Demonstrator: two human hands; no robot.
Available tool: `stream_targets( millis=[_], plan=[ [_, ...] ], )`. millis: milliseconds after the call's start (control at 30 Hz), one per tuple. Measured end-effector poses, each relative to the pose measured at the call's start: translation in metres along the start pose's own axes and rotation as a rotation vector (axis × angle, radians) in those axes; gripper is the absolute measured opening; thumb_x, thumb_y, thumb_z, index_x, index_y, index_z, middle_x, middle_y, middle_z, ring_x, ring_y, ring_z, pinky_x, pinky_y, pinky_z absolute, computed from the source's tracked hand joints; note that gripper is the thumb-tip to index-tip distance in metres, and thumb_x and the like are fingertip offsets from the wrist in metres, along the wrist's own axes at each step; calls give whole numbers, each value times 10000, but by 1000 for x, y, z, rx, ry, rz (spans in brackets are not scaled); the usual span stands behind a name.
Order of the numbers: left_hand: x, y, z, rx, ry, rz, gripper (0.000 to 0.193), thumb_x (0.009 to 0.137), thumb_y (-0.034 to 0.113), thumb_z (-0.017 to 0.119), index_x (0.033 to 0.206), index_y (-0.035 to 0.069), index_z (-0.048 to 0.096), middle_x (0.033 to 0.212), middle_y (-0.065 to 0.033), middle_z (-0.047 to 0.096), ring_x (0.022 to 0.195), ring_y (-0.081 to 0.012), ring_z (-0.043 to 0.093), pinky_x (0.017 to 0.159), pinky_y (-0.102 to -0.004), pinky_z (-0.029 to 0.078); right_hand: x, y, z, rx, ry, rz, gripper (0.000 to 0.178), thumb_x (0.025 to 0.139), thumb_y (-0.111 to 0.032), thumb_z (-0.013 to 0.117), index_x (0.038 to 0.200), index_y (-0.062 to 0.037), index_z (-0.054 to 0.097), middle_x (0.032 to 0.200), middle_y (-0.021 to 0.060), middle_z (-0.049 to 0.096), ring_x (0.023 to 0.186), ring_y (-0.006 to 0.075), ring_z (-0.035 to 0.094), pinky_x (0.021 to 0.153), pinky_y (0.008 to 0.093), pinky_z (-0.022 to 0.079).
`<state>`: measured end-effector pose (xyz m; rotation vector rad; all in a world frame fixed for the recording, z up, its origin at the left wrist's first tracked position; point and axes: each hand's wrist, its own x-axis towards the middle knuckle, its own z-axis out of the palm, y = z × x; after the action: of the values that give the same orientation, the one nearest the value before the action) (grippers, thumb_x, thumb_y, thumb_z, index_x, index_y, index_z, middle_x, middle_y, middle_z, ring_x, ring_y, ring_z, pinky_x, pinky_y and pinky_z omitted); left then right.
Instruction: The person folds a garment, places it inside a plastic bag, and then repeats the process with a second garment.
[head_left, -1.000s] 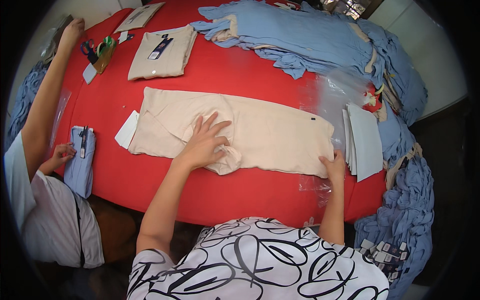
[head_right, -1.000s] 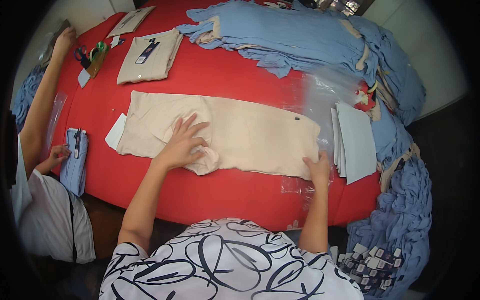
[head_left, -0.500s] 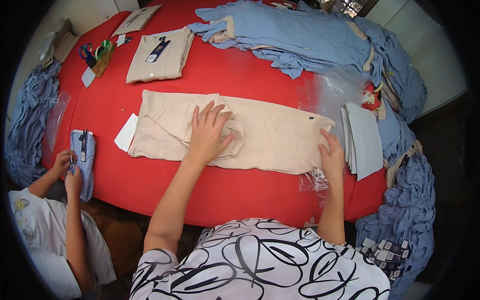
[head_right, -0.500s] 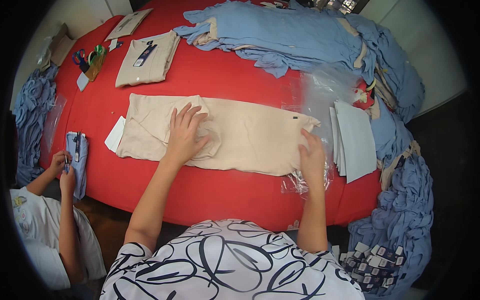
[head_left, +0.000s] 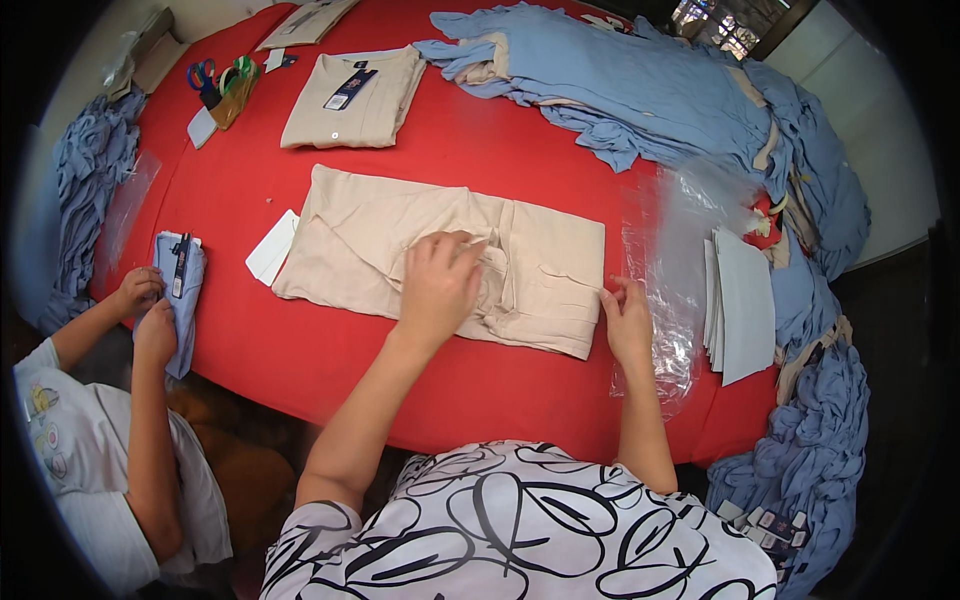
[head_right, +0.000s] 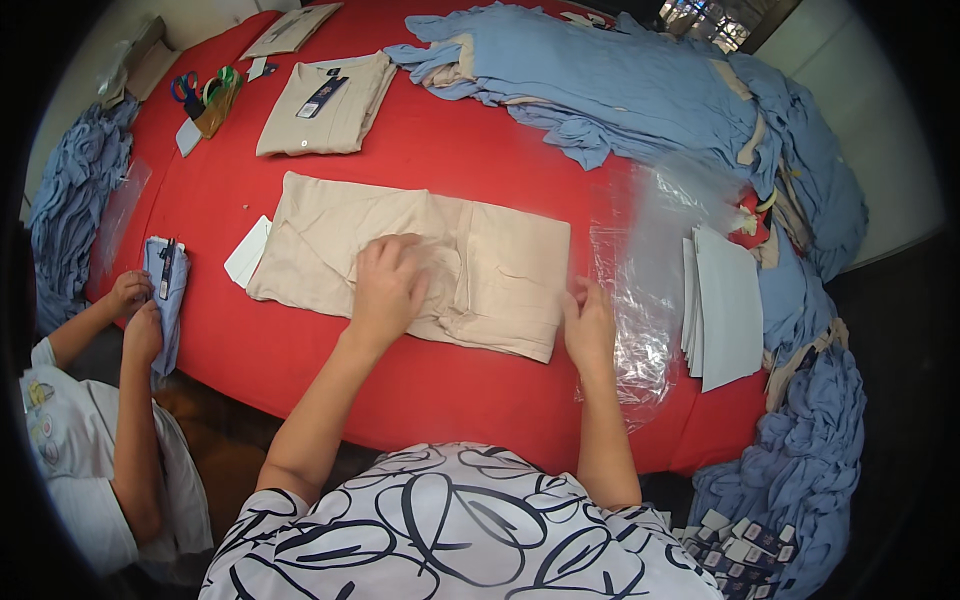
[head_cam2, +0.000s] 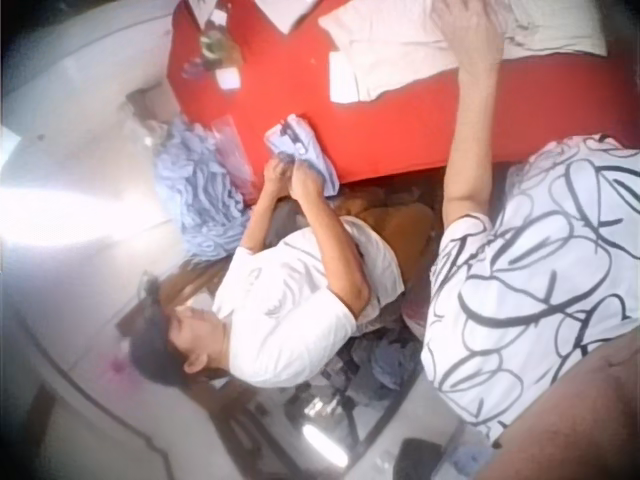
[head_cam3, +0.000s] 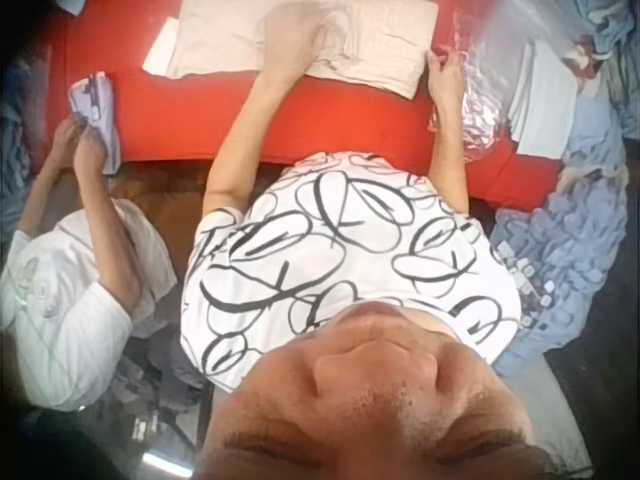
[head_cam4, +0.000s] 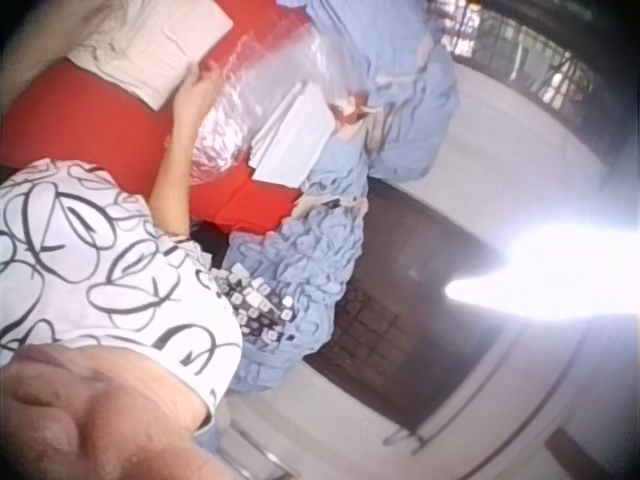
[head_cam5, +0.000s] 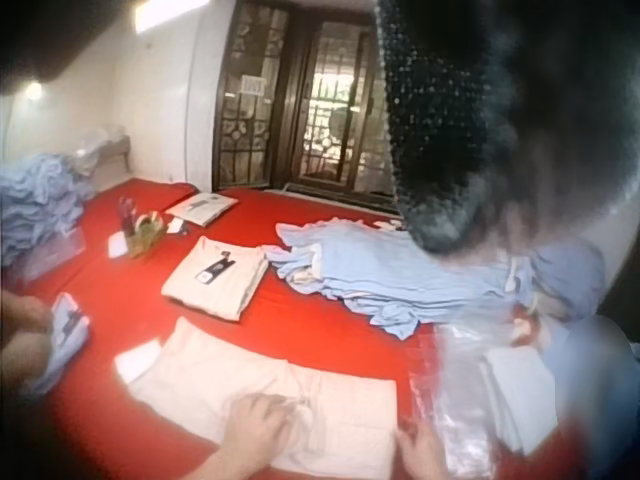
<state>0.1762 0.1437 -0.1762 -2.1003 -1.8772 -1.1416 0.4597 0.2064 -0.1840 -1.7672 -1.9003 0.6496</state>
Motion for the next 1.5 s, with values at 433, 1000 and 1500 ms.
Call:
stream_targets(
  millis=[433, 1000, 1500],
  plan=[
    [27, 78, 56, -632, -317, -571, 566, 939, 418, 625, 1281, -31, 584, 1234, -228, 622, 1044, -361, 652, 901, -416, 511, -17, -50, 9, 1186, -447, -21, 230, 887, -87, 519, 1087, -10, 603, 1079, 89, 625, 939, 215, 617, 900, 335, 475],
    [-3, -179, -104, 318, -264, -1003, 631, 813, 460, 756, 1282, 57, 628, 1376, -161, 505, 1297, -355, 434, 1055, -432, 412, -18, -70, 27, 1118, -665, 84, 169, 1000, -60, 489, 1127, 2, 582, 1141, 170, 651, 926, 196, 675, 770, 308, 575],
    [-36, -102, -91, 72, -241, -985, 387, 817, 276, 775, 1038, -16, 652, 791, -139, 665, 792, -333, 676, 734, -427, 523, 26, -157, 101, -20, -43, -655, 612, 977, -395, 549, 1481, -73, 421, 1563, 178, 344, 1472, 351, 271, 1181, 550, 216]
  ],
)
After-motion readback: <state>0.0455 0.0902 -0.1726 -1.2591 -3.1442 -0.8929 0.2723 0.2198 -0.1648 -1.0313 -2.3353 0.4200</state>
